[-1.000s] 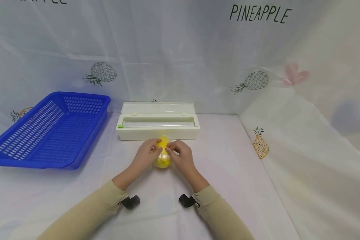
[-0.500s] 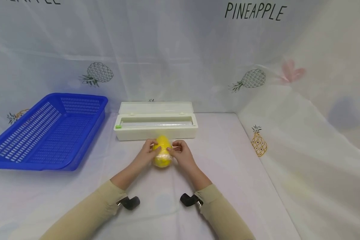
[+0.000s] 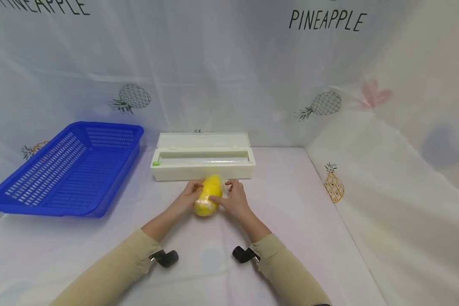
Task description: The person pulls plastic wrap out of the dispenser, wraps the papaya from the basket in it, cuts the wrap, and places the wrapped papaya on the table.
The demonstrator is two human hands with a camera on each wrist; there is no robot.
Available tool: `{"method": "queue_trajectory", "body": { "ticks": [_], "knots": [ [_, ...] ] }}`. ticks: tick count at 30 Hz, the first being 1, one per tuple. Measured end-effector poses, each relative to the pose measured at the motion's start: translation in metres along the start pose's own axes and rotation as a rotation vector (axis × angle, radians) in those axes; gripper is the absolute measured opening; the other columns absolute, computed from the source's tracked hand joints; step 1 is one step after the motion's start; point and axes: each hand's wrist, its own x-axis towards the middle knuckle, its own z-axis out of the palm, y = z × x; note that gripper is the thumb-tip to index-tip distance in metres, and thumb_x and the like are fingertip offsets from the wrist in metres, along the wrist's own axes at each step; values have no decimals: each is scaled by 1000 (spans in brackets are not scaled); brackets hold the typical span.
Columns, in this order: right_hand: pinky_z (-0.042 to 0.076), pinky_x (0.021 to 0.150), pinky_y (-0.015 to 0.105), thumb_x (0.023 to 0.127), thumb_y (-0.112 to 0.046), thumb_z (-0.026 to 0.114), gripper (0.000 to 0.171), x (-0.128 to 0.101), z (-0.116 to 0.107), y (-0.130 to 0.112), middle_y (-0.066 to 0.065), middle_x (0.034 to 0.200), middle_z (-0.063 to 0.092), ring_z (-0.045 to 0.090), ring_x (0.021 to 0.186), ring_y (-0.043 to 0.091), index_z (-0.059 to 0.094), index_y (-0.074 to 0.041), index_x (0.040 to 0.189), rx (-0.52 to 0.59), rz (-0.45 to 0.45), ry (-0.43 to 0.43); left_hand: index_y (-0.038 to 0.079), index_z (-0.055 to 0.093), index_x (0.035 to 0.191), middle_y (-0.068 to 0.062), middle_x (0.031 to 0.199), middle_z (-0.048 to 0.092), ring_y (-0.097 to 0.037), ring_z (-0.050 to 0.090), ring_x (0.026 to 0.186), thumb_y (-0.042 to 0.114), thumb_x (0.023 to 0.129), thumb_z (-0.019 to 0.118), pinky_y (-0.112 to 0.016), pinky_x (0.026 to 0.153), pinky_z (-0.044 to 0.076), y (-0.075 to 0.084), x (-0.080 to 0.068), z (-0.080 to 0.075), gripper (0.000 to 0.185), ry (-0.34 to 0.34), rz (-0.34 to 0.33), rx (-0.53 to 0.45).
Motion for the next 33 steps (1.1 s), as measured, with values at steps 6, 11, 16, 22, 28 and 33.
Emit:
{"method": "queue_trajectory", "body": {
  "ticks": [6, 11, 16, 22, 28, 33],
  "knots": [
    [40, 88, 45, 71, -24, 89, 61, 6, -20, -14, 19, 114, 48, 45, 107, 36, 54, -3, 116, -115, -218, 55, 3, 50, 123, -17, 146, 44, -36, 34, 138, 13, 99, 57, -48, 113, 26, -2, 9, -13, 27, -75, -50, 66],
    [29, 107, 55, 77, -24, 85, 50, 20, -32, -16, 7, 134, 53, 35, 131, 31, 63, -9, 120, -102, -327, -167, 8, 53, 132, -12, 121, 62, -32, 57, 114, 25, 87, 75, -47, 97, 46, 4, 15, -25, 52, -54, -120, 168],
    [25, 112, 55, 83, -24, 79, 46, 29, -37, -16, -1, 134, 57, 33, 139, 25, 65, -12, 125, -42, -303, -428, 8, 58, 128, -7, 110, 69, -26, 59, 110, 26, 84, 79, -46, 97, 44, 6, 20, -29, 52, -52, -135, 195],
    [31, 111, 45, 89, -15, 73, 51, 31, -39, -21, 7, 138, 55, 41, 135, 29, 56, -5, 135, 33, -305, -582, 12, 59, 129, -10, 121, 64, -31, 58, 113, 32, 86, 76, -47, 95, 47, 8, 20, -29, 50, 0, -123, 207],
    [38, 106, 49, 90, -14, 71, 58, 29, -45, -23, 8, 145, 47, 48, 128, 37, 49, -13, 143, 27, -240, -570, 15, 59, 130, -13, 130, 58, -34, 57, 114, 35, 89, 72, -45, 91, 51, 9, 16, -29, 47, 69, -107, 198],
    [43, 102, 48, 89, -20, 73, 61, 29, -47, -21, 9, 144, 48, 49, 126, 36, 49, -18, 145, 19, -149, -526, 17, 54, 134, -16, 131, 55, -33, 59, 107, 34, 87, 74, -42, 81, 56, 14, 8, -25, 54, 76, -197, 141]
  ]
}}
